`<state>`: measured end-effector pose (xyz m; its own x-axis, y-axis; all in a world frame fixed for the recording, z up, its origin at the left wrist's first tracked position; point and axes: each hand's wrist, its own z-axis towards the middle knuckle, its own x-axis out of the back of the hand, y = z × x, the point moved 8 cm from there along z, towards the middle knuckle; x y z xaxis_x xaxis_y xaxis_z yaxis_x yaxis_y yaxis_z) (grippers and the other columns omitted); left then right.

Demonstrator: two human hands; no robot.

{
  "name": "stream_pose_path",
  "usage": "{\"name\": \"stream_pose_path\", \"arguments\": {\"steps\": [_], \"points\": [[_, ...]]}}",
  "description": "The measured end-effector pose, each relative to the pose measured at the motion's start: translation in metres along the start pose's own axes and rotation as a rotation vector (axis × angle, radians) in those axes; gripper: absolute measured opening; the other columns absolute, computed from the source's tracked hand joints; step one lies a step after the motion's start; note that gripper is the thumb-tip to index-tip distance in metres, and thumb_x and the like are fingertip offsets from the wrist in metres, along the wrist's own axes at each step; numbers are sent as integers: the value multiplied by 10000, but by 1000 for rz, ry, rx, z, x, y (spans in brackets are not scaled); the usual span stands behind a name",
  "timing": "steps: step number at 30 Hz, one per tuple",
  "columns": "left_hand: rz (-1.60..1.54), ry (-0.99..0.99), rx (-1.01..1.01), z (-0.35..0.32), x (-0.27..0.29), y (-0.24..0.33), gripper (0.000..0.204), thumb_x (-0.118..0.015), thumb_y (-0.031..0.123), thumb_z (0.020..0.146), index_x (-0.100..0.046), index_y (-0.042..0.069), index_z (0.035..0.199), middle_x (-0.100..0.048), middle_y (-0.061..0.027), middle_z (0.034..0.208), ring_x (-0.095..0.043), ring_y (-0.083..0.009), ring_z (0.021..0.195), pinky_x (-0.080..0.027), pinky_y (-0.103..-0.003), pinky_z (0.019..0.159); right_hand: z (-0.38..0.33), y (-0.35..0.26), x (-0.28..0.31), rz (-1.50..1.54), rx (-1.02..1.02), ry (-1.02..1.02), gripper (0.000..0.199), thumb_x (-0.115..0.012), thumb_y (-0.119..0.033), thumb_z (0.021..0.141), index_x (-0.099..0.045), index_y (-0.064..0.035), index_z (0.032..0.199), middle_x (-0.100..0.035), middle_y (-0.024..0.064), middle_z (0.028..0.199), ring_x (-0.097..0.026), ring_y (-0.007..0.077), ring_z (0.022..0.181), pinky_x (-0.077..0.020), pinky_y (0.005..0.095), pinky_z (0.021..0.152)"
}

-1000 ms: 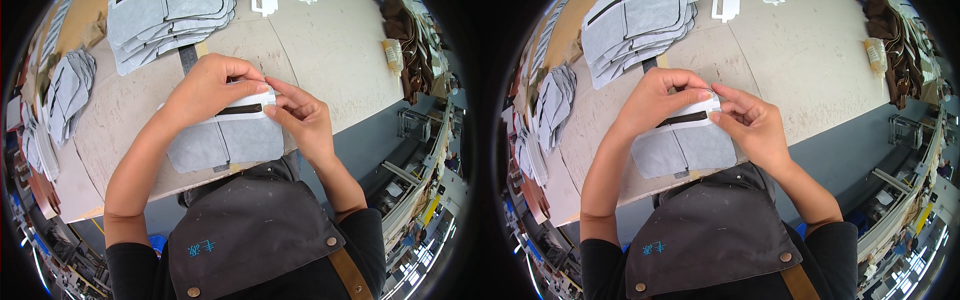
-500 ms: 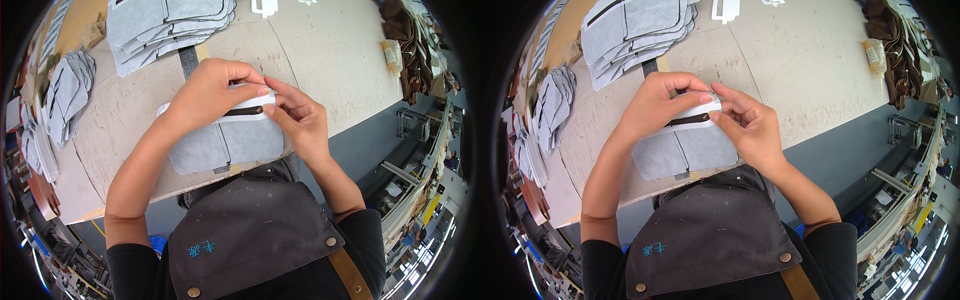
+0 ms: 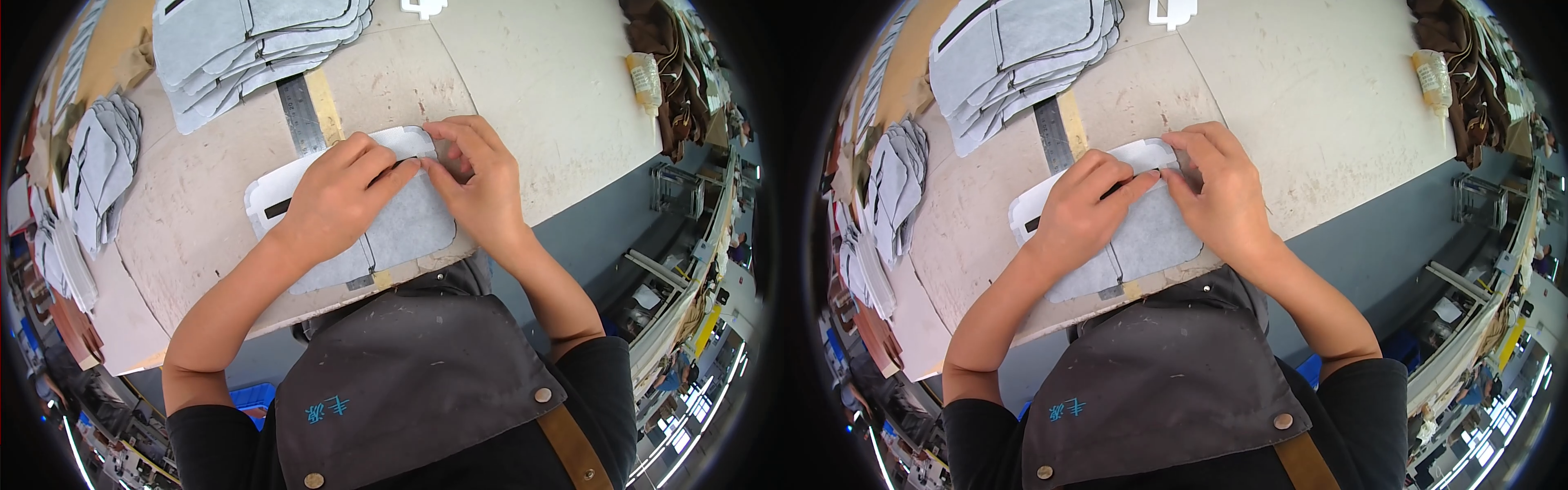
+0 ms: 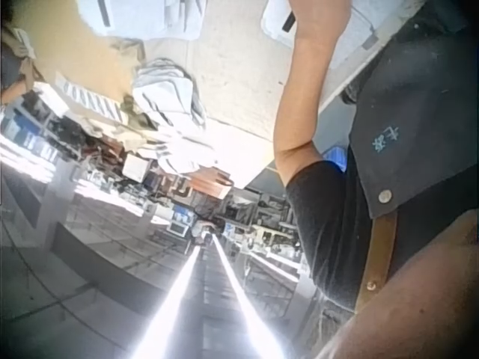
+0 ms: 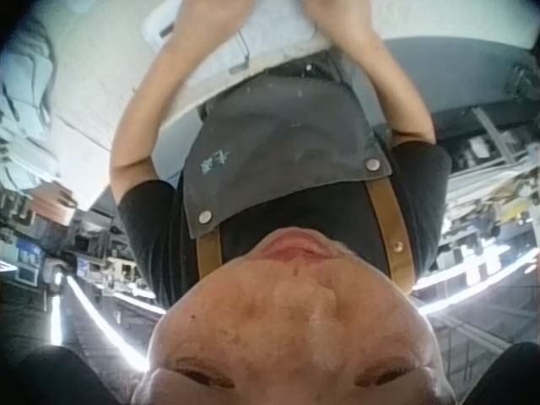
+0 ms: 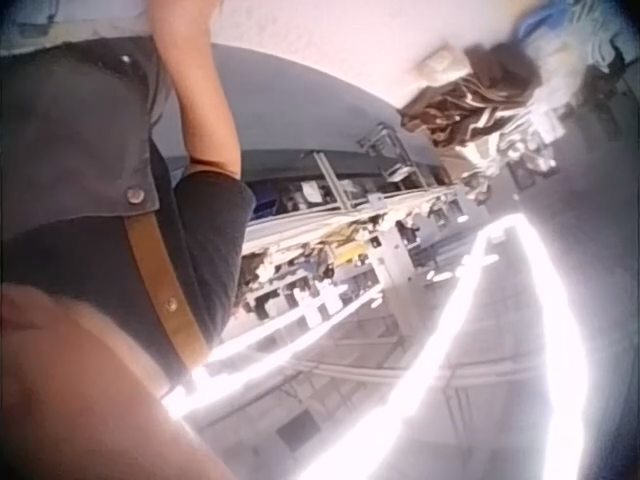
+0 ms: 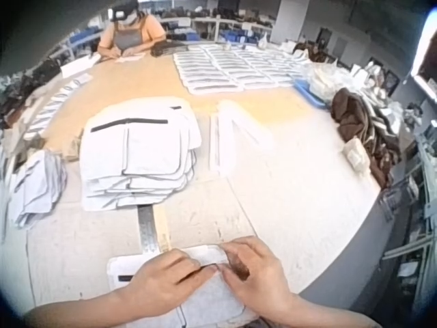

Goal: Assembling and inspecting small grey leather zippered pockets at a workshop table.

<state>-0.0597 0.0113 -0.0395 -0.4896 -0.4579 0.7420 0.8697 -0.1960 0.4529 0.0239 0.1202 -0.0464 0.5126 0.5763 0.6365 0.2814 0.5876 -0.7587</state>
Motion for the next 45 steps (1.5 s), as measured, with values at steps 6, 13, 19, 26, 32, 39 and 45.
{"name": "stream_pose_path", "arguments": {"steps": [6, 13, 19, 26, 32, 39, 45], "points": [[50, -56, -15, -1, -4, 2, 327, -678, 17, 660, -707, -14, 983, -572, -50, 872, -540, -214, 808, -501, -300, 651, 0, 1, -2, 40, -48, -7, 306, -700, 71, 746, -652, -44, 1026, -610, 96, 1013, -586, 207, 688, -500, 319, 600], [51, -78, -22, -1, -5, 2, 344, -659, 45, 677, -692, -17, 1013, -559, -33, 888, -523, -190, 825, -508, -281, 670, -3, 6, -4, 84, 2, 41, 217, -690, 83, 740, -670, -27, 926, -612, 81, 976, -593, 194, 681, -481, 307, 568], [5, -44, 20, -1, -3, 2, 337, -704, -12, 640, -716, -17, 977, -596, -63, 893, -556, -230, 793, -489, -316, 631, 0, 3, -2, 99, 0, 48, 157, -703, 76, 735, -678, -11, 862, -616, 81, 943, -598, 192, 689, -483, 299, 566], [5, -44, 13, 0, -3, 3, 338, -702, -4, 635, -713, -23, 972, -594, -66, 894, -557, -232, 797, -491, -318, 634, 0, 2, -4, 74, -8, 65, 155, -711, 70, 719, -663, -10, 844, -610, 97, 933, -606, 220, 710, -490, 323, 582], [4, -45, 18, -1, -3, 3, 338, -695, -1, 636, -709, -29, 973, -598, -71, 898, -562, -236, 806, -496, -320, 638, -3, 5, -5, 73, 12, 60, 186, -704, 81, 717, -669, -13, 873, -615, 98, 955, -612, 240, 762, -512, 328, 623], [6, -30, 12, -2, -4, 2, 344, -695, 2, 634, -711, -33, 976, -604, -70, 897, -560, -239, 796, -497, -316, 638, -16, -19, -3, -302, 408, -21, 298, -707, 63, 668, -694, 9, 961, -631, 83, 1072, -603, 225, 895, -521, 333, 698], [13, -38, 16, -3, -5, 3, 344, -699, 8, 636, -710, -37, 977, -612, -73, 906, -566, -240, 804, -499, -315, 634, -31, -23, -7, -566, 572, -211, 338, -610, -56, 752, -662, 71, 1061, -558, 116, 1277, -552, 249, 1068, -489, 342, 818]]}}
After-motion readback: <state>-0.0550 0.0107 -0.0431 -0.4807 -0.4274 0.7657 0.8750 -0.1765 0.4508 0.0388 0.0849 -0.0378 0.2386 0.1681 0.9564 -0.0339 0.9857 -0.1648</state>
